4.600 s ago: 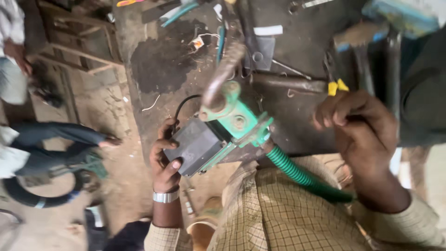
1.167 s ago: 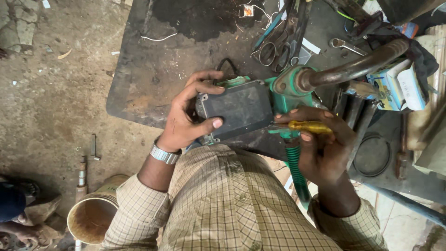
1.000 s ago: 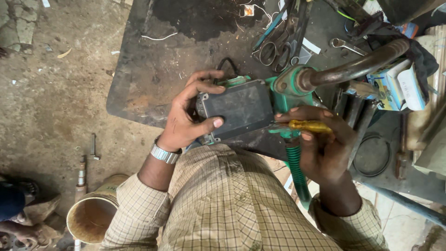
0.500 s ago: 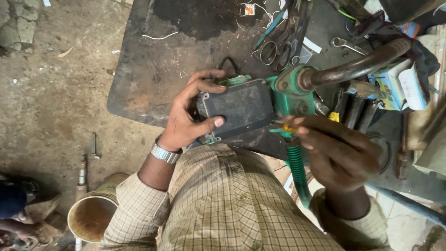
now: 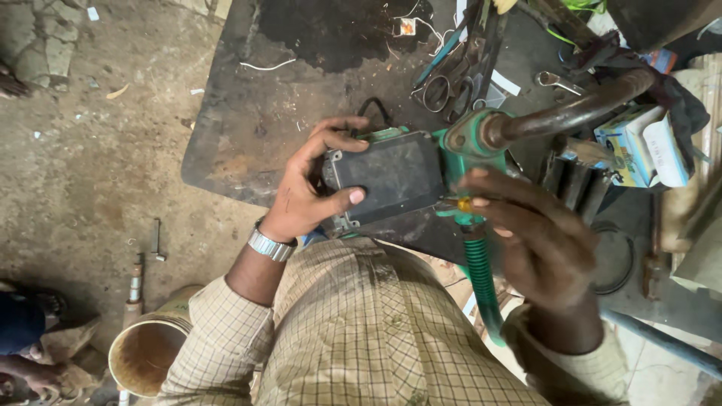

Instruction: The person disassembles a green electrical component clamped in a vise, removes a black cover, and uses a screwdriver to adjust internal parts. They then reassemble the component by replacing the cover and tightening screws.

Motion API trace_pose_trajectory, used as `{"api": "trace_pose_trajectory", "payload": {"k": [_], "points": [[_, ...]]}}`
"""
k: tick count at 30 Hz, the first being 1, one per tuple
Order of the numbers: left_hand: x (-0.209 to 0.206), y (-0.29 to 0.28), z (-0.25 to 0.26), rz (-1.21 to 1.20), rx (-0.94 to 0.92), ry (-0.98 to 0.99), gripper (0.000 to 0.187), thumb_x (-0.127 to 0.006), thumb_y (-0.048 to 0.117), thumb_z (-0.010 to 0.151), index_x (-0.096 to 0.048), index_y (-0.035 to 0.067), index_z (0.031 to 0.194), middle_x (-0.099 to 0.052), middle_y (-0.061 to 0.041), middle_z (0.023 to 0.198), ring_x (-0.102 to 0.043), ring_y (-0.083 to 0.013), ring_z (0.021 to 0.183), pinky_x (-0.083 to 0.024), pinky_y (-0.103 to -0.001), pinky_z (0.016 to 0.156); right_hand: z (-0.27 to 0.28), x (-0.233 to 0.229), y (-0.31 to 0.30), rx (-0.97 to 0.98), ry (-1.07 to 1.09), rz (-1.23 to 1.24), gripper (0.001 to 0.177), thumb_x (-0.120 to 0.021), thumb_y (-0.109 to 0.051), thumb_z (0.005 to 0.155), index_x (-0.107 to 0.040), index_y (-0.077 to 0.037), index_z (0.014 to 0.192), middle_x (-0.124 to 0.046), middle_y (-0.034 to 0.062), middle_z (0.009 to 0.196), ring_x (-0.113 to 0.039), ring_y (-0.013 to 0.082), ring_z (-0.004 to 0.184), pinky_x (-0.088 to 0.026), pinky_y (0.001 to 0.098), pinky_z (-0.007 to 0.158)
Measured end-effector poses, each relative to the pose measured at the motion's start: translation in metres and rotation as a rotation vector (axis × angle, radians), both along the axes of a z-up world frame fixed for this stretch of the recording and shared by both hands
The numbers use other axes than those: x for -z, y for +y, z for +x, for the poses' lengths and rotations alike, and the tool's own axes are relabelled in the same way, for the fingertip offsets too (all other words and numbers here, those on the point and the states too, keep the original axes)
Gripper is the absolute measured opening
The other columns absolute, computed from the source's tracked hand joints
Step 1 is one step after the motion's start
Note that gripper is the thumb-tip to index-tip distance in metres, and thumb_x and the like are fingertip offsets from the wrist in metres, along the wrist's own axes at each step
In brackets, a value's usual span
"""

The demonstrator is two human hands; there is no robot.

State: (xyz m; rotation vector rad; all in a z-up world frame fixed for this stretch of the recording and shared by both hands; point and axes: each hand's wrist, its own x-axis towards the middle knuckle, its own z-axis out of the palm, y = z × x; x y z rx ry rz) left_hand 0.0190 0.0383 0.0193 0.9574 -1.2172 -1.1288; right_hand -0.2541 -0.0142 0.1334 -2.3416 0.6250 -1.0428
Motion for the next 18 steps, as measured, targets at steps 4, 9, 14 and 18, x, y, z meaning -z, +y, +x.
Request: {"api": "trace_pose_trajectory", "payload": {"k": [4, 9, 14, 18], "points": [[0.001, 0.001, -0.001, -0.003, -0.002, 0.018, 0.046, -0.083, 0.018, 0.085, -0.065, 0.008, 0.125, -0.053, -0.012, 0.152, -0.050, -0.0273, 0.147, -0.039, -0.042, 0.126, -0.011, -0.008, -0.011, -0.108, 0.077, 0.012, 0.026, -0.062, 0.012, 0.094, -0.065, 0.007, 0.119, -0.068, 0.0255, 0.121, -0.074, 0.0379, 0.110, -0.063, 0.0397, 0.089], [0.005, -0.001, -0.001, 0.006, 0.010, 0.049, 0.046, -0.084, 0.020, 0.084, -0.065, 0.009, 0.125, -0.052, -0.012, 0.152, -0.050, -0.0278, 0.146, -0.041, -0.043, 0.124, -0.014, 0.016, -0.006, 0.048, 0.020, -0.178, 0.023, -0.069, 0.009, 0.091, -0.067, 0.005, 0.113, -0.071, 0.0241, 0.104, -0.077, 0.0334, 0.092, -0.060, 0.0354, 0.074], [0.001, -0.002, -0.002, -0.020, -0.002, 0.008, 0.046, -0.083, 0.019, 0.084, -0.065, 0.009, 0.125, -0.053, -0.012, 0.152, -0.050, -0.0281, 0.146, -0.040, -0.044, 0.125, -0.001, 0.031, 0.028, 0.499, 0.058, -0.271, 0.017, -0.072, -0.002, 0.100, -0.070, 0.003, 0.117, -0.075, 0.0221, 0.104, -0.074, 0.0199, 0.078, -0.055, 0.0282, 0.059], [-0.003, 0.000, -0.001, -0.009, -0.014, -0.022, 0.046, -0.083, 0.017, 0.083, -0.065, 0.008, 0.125, -0.054, -0.013, 0.151, -0.050, -0.0286, 0.145, -0.039, -0.043, 0.124, 0.000, 0.033, 0.026, 0.341, 0.037, -0.265, 0.024, -0.070, -0.009, 0.102, -0.070, 0.001, 0.124, -0.070, 0.0210, 0.113, -0.074, 0.0264, 0.087, -0.060, 0.0304, 0.064]]}}
